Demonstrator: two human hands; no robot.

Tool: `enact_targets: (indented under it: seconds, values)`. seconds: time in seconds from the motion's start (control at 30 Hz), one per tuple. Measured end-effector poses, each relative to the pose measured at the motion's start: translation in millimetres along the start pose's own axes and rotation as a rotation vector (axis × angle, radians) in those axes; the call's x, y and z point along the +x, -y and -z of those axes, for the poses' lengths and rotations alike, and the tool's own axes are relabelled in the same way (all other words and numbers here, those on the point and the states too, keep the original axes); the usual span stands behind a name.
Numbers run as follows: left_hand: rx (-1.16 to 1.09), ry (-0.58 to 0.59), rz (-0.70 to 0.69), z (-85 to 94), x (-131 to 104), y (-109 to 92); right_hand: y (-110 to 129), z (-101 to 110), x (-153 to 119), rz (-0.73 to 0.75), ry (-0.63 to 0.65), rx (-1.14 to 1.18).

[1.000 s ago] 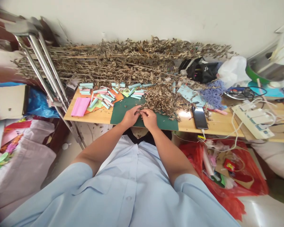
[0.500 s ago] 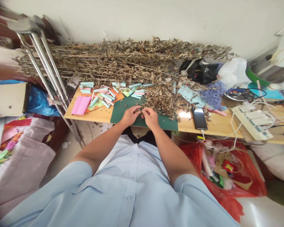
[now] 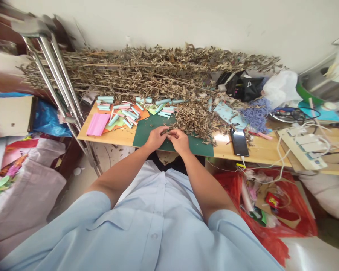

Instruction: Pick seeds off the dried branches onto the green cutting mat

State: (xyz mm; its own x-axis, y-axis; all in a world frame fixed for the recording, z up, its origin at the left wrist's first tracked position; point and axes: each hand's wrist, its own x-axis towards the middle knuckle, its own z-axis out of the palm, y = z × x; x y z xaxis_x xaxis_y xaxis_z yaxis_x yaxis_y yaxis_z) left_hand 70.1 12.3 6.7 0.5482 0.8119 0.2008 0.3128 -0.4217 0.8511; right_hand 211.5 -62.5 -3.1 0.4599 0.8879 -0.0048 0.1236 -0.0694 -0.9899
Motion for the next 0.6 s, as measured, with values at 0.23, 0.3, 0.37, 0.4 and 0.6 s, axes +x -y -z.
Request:
enact_targets:
  seconds: [0.23,0.3,0.37,0.4,0.6]
  values:
    - [0.02,-0.015,0.001,0.3,0,-1,5,3,-4,-0.022,-0.001,-0.02]
    - [0.027,-0.034,0.009,1.2,-1,-1,11,6,-8,-0.007,-0.019,-0.014]
    - [0.023,-0.046,0.012,1.6,-2,-1,17,12,-15,0.001,-0.031,-0.039]
    - [0.018,-0.048,0.01,1.7,-2,-1,19,15,-20,0.001,-0.029,-0.061]
    - [0.03,-0.028,0.02,1.5,-2,-2,21,34,-65,0.212,0.16,-0.274]
